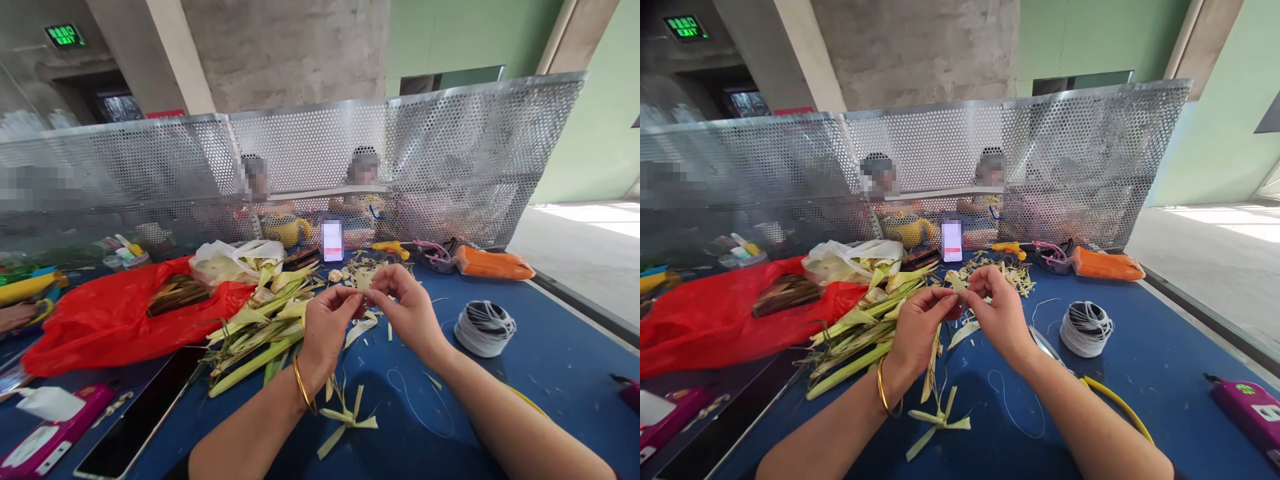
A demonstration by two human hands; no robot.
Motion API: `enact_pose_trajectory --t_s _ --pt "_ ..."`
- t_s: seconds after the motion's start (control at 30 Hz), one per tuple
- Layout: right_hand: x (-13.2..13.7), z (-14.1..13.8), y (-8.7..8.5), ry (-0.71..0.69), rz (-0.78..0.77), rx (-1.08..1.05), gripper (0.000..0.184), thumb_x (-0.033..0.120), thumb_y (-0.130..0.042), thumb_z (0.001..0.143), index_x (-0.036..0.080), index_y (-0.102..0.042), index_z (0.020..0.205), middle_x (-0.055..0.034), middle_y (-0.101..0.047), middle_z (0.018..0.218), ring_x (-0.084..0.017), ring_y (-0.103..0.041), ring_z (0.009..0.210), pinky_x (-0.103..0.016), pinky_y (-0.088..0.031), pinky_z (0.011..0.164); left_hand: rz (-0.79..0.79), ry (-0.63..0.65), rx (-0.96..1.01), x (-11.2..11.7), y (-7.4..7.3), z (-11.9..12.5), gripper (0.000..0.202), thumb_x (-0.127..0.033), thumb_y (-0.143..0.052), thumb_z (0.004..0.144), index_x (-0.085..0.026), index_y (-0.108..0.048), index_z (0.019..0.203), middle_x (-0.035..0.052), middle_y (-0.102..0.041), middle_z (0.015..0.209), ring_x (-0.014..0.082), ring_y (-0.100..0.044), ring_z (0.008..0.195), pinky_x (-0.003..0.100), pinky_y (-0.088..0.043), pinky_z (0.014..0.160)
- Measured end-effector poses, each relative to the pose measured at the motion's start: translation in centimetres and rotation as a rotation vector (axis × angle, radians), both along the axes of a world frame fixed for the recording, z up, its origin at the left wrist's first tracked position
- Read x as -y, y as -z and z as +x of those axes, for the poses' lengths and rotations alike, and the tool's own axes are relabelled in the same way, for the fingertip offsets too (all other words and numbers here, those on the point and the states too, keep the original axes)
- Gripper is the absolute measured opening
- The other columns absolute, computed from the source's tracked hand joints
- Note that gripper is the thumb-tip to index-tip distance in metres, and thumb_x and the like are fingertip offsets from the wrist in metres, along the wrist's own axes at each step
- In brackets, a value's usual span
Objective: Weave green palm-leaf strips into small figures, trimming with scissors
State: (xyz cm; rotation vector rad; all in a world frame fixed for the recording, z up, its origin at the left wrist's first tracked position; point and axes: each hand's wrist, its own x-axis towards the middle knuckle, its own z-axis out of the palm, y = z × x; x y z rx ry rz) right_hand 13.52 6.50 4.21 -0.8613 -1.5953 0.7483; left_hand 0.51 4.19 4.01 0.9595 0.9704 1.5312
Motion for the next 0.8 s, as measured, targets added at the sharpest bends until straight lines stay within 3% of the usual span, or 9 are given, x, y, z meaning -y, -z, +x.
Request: enact_pose_trajectory --t_s 0.17,0.3,0.47,0.7,0.8 --pt "0.24 0.22 -0.28 0.012 0.163 0.171 0.002 0.023 -0.058 0.084 0.022 -0.057 0.083 0.0008 -0.060 0.076 -0.014 -0.056 0.070 -0.026 -0.045 0.066 -0.086 0.042 0.096 -0.12 -0.12 -0.28 0.017 -0.025 -0.076 0.062 -0.013 -0.067 0.070 0.0007 -0.066 0.063 0.0103 -0.058 0.055 0.024 -0.050 0.060" --pt "0.17 0.43 -0.34 0.035 0.211 0.257 0.007 0.022 -0.058 0.085 0.023 -0.061 0.079 0.0009 -0.061 0.074 -0.014 -0.056 0.070 -0.027 -0.044 0.066 -0.126 0.098 0.159 -0.13 -0.26 -0.47 0.017 -0.024 -0.076 0.060 -0.014 -0.067 0.069 -0.0001 -0.064 0.061 0.0104 -0.058 0.056 0.023 -0.049 0.058" --pt "0.11 0.45 -0.38 0.038 0.180 0.220 0.008 0.025 -0.060 0.084 0.022 -0.061 0.077 -0.0002 -0.062 0.074 -0.016 -0.057 0.071 -0.028 -0.045 0.066 -0.120 0.084 0.131 -0.20 -0.31 -0.56 0.019 -0.024 -0.077 0.059 -0.015 -0.069 0.073 0.0005 -0.066 0.065 0.0110 -0.060 0.058 0.024 -0.050 0.061" --pt "0.02 0.02 -0.06 -0.010 -0.021 -0.031 0.012 0.027 -0.065 0.077 0.021 -0.059 0.085 0.0013 -0.062 0.071 -0.014 -0.059 0.066 -0.027 -0.048 0.062 -0.023 0.068 0.041 -0.04 -0.17 -0.25 0.019 -0.027 -0.077 0.062 -0.014 -0.071 0.075 0.0020 -0.068 0.068 0.0118 -0.061 0.061 0.025 -0.051 0.065" --pt "-0.22 0.02 0.04 -0.056 -0.078 -0.053 0.010 0.028 -0.063 0.079 0.020 -0.058 0.075 0.0027 -0.060 0.064 -0.013 -0.057 0.060 -0.026 -0.046 0.059 0.005 0.062 0.009 0.01 -0.16 -0.15 0.015 -0.025 -0.076 0.064 -0.015 -0.071 0.074 0.0021 -0.069 0.068 0.0116 -0.061 0.061 0.024 -0.050 0.065"
